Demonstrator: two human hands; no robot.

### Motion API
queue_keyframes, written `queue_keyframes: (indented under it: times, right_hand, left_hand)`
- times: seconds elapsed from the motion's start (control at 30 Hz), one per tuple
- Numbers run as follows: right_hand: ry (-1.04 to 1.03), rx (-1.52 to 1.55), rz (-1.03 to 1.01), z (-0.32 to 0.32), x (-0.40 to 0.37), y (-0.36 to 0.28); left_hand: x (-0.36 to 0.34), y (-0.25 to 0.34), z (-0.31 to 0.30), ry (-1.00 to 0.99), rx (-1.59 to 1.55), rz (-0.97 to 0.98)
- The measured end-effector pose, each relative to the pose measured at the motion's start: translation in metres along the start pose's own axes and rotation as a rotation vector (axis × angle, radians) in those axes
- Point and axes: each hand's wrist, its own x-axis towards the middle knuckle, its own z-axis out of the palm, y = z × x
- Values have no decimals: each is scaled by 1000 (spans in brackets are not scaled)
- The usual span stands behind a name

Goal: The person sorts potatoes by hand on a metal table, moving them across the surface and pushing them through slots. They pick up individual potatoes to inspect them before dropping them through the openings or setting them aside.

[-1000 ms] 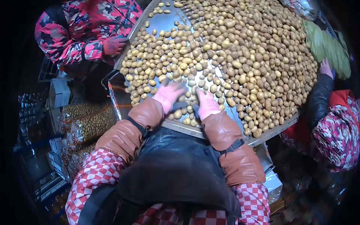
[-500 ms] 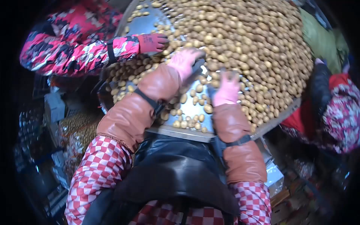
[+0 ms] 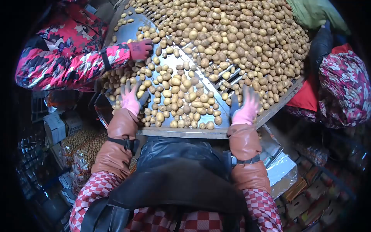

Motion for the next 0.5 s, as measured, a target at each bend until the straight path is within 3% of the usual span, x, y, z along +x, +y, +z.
queue_keyframes:
  times: [0.03,0.07,0.1,0.17,0.2,0.27,0.3,0.33,0.37,0.43,0.47,0.5]
  right_hand:
    - [-160,-191,242,-1,5,1]
    - [-302,-285,307,3,11,-12]
    - [-445,-380,376,7,12,-31]
    - [-337,-371,160,24,-4,-46]
    - [-385,-340,145,23,-4,-67]
    - [-530,34,81,35,-9,-86]
    - [-424,-6,-161,48,-19,-96]
    - [-575,121,-118,54,-20,-96]
    - [-725,251,-73,50,-16,-101]
    - [-635,737,-72,48,-13,-83]
    - [-562,753,-54,39,-5,-79]
    - [-515,817,85,54,5,-58]
  left_hand:
    - [-7,11,1,50,9,-105]
    - [-13,22,4,98,19,-210]
    - [-17,34,8,198,26,-163]
    - [-22,56,26,240,-29,112]
    - [-23,74,26,212,-114,256]
    - [-15,113,25,113,-250,472]
    - [-11,128,27,42,-300,545]
    - [1,132,36,-63,-273,627]
    - [9,129,36,-45,-173,754]
    - [35,108,18,-75,64,820]
    - [46,95,13,-206,131,678]
    - [57,70,21,-148,28,585]
